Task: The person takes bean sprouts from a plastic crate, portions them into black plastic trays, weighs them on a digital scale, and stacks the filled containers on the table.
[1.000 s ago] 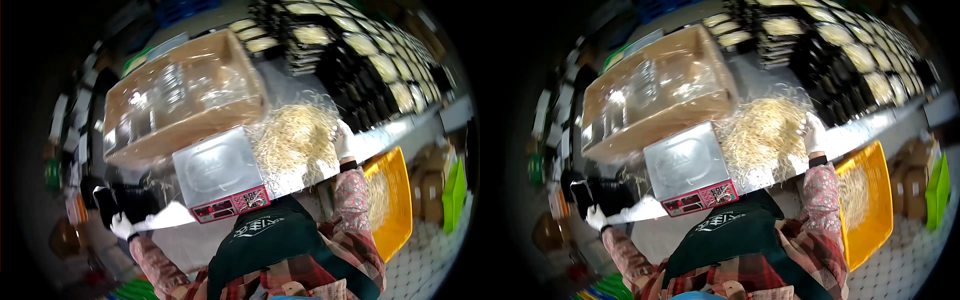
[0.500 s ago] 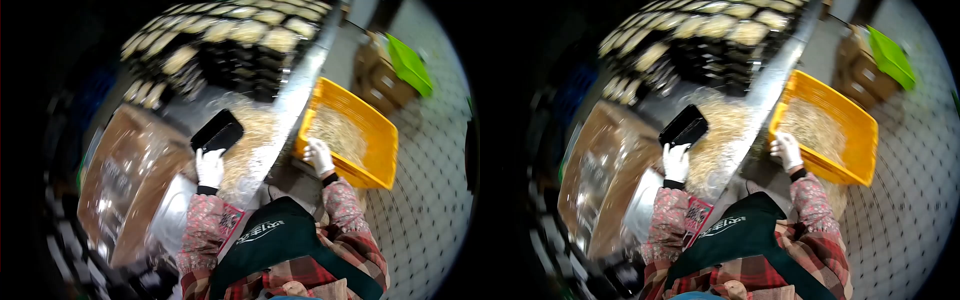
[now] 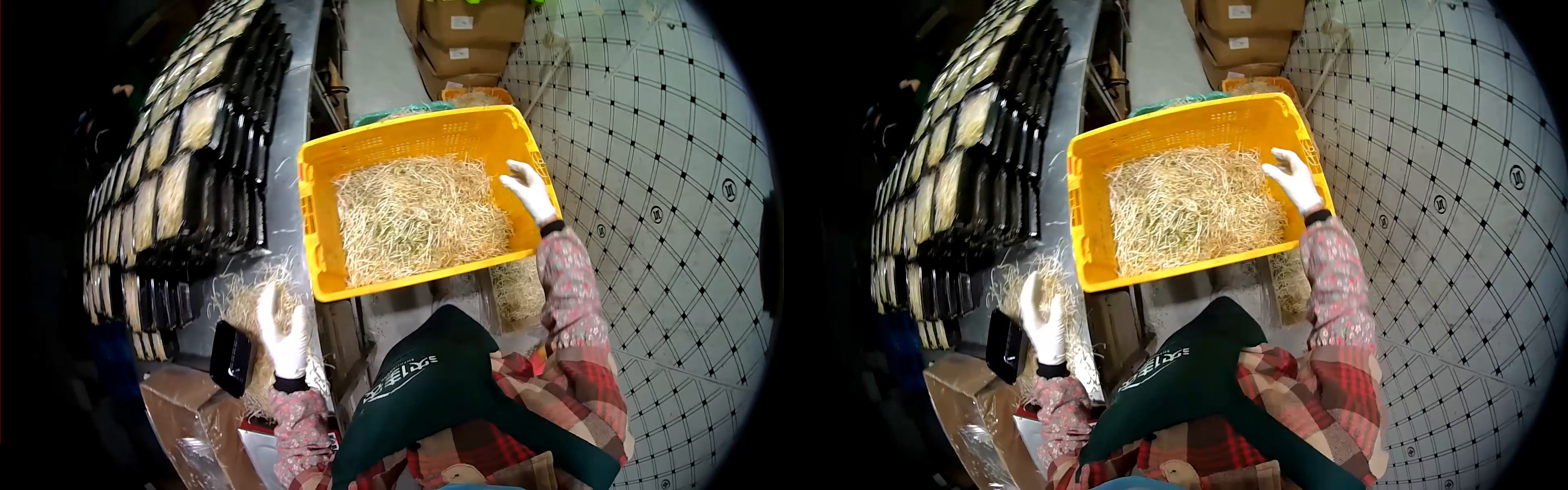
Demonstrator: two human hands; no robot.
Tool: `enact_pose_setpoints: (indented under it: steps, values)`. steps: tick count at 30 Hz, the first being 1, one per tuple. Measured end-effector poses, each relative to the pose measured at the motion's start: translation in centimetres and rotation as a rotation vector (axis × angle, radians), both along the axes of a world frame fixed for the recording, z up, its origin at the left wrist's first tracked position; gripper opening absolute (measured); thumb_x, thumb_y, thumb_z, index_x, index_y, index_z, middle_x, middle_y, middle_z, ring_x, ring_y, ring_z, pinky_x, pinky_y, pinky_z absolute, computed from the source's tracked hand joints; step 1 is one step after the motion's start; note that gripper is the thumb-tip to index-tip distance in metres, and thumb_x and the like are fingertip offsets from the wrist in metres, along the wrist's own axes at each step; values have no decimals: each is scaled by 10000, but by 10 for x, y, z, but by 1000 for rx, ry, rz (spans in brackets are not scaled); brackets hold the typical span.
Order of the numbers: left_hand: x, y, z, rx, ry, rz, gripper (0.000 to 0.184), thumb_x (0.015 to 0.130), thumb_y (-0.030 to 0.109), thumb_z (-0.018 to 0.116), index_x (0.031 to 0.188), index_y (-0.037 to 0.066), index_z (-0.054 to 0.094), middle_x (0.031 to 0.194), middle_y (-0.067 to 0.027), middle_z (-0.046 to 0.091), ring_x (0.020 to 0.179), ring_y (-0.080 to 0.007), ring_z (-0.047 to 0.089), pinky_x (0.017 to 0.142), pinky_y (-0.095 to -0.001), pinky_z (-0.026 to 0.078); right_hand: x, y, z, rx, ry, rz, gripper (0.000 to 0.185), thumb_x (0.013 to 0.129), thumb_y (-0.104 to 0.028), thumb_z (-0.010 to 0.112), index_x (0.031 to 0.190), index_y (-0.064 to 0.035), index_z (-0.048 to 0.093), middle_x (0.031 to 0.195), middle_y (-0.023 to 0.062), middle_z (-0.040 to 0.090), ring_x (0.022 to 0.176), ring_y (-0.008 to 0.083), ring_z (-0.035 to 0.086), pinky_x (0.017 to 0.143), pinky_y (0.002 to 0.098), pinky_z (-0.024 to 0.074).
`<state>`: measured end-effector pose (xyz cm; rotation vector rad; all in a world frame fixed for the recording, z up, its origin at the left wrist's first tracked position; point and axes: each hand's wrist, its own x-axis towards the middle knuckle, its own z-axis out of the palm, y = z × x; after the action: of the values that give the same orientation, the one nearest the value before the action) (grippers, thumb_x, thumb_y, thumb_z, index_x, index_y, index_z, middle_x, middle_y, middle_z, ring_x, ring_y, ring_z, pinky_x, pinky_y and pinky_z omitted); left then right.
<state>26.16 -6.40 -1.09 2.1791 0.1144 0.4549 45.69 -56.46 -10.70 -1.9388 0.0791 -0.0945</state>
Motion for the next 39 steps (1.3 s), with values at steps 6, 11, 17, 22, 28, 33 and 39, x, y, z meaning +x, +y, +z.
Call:
enact_pose_setpoints:
  steps: [6,11,17,22,28,33,39]
  values:
    - [145,-129,-80,37,653,-549,595,872,239,697,1388,32,486,1344,-163,564,1242,-250,537,1070,-351,399,86,-15,-129,-656,651,475,898,723,-505,790,1383,13,468,1394,238,501,1296,344,488,1112,403,359]
    - [166,-209,-203,-480,1168,-678,711,937,269,661,1492,4,304,1472,-155,435,1295,-232,475,1056,-345,409,66,-1,-196,-906,726,476,1220,635,-617,811,1512,-18,211,1507,229,336,1375,376,370,1095,464,371]
    - [166,-287,-321,-588,1602,-279,811,911,541,599,1468,11,342,1417,-174,467,1206,-342,520,821,-437,563,42,9,-193,-568,1066,273,1324,604,-634,826,1523,-2,113,1508,244,332,1349,383,406,1080,431,396]
    - [163,-318,-396,-869,1553,141,904,862,744,471,1365,-8,492,1298,-159,558,1145,-293,552,900,-441,497,19,22,-262,-239,1251,284,1319,570,-631,826,1512,28,179,1424,305,430,1317,387,454,1084,400,384]
    - [177,-347,-341,-1387,1417,222,673,862,617,601,1278,88,573,1109,-106,652,981,-233,623,845,-416,505,71,-6,-152,-31,1198,553,1211,623,-526,832,1510,30,223,1401,257,489,1288,322,495,1054,376,400]
    - [226,-354,-222,-1587,1245,-11,565,922,499,577,1355,145,505,1321,-61,558,1151,-210,527,968,-383,421,65,-11,-90,155,665,148,731,670,-246,857,1252,-13,481,1144,114,654,1047,205,623,917,320,486]
    - [248,-317,-291,-1374,1166,37,463,981,470,497,1278,122,568,1162,-69,628,992,-194,566,903,-323,450,84,64,-108,-354,393,30,751,748,-290,755,1372,-23,434,1345,246,512,1249,357,503,1026,407,427]
